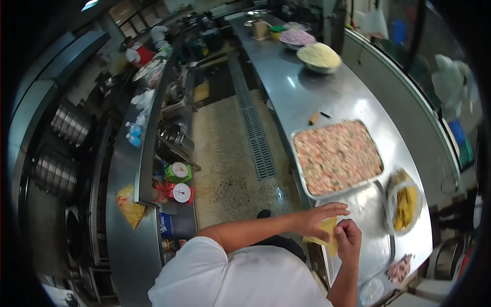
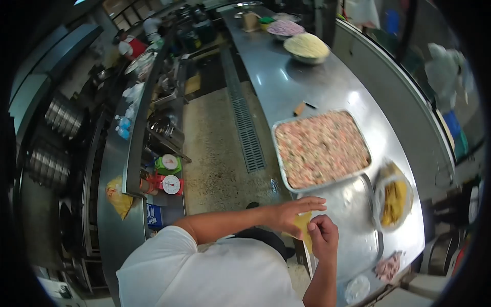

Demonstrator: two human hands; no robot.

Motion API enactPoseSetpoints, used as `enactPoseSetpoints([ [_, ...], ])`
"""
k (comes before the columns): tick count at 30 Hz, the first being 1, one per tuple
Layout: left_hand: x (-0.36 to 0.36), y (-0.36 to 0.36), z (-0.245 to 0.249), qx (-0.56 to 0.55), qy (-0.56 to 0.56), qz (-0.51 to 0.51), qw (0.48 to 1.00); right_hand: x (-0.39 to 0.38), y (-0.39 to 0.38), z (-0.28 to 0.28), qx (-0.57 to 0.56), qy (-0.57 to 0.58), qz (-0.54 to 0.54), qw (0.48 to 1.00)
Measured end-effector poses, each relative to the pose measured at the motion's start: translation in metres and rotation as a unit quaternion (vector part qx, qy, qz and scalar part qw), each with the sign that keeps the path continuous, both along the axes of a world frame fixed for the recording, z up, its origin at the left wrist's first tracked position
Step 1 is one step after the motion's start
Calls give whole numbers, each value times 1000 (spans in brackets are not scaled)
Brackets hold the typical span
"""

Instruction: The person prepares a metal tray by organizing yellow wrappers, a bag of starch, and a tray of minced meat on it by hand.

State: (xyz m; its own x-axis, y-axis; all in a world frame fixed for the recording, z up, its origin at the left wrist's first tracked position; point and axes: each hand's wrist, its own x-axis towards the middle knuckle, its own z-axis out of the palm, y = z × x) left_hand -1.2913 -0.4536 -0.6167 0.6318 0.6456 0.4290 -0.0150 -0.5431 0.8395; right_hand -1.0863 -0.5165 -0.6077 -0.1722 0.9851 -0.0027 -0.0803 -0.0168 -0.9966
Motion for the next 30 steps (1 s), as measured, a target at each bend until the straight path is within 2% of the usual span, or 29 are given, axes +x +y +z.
enactPoseSetpoints([
  [2, -48, 10, 2, -88, -7, -6, 996, -46, 23, 9, 4, 8, 35, 999],
  [4, -103, 29, 1, -280, -37, -40, 958, -100, 51, 20, 19, -18, 68, 997],
  [5, -135, 39, 0, -286, -48, -10, 957, -133, 64, 29, -1, -12, 72, 997],
  [8, -240, 67, -9, -390, -116, 4, 913, -212, 115, 10, 24, -98, 83, 991],
  [11, -351, 98, -40, -371, -134, 43, 918, -303, 164, 11, 64, -169, 121, 976],
  [14, -437, 123, -31, -368, -130, 98, 915, -384, 208, 12, 78, -197, 161, 964],
  [18, -506, 165, -7, -363, -135, 175, 905, -469, 272, 17, 120, -237, 202, 943],
  [21, -556, 218, -20, -293, -11, 247, 924, -517, 332, 3, 132, -233, 231, 935],
  [24, -594, 271, -27, -240, -3, 347, 907, -568, 402, -11, 135, -210, 267, 931],
  [26, -622, 305, -32, -270, 50, 412, 869, -601, 458, -18, 140, -197, 307, 920],
  [28, -651, 343, -13, -206, 58, 481, 850, -642, 520, -18, 117, -196, 364, 903],
  [30, -685, 377, -7, -143, 97, 555, 814, -689, 589, -13, 201, -170, 413, 872],
])
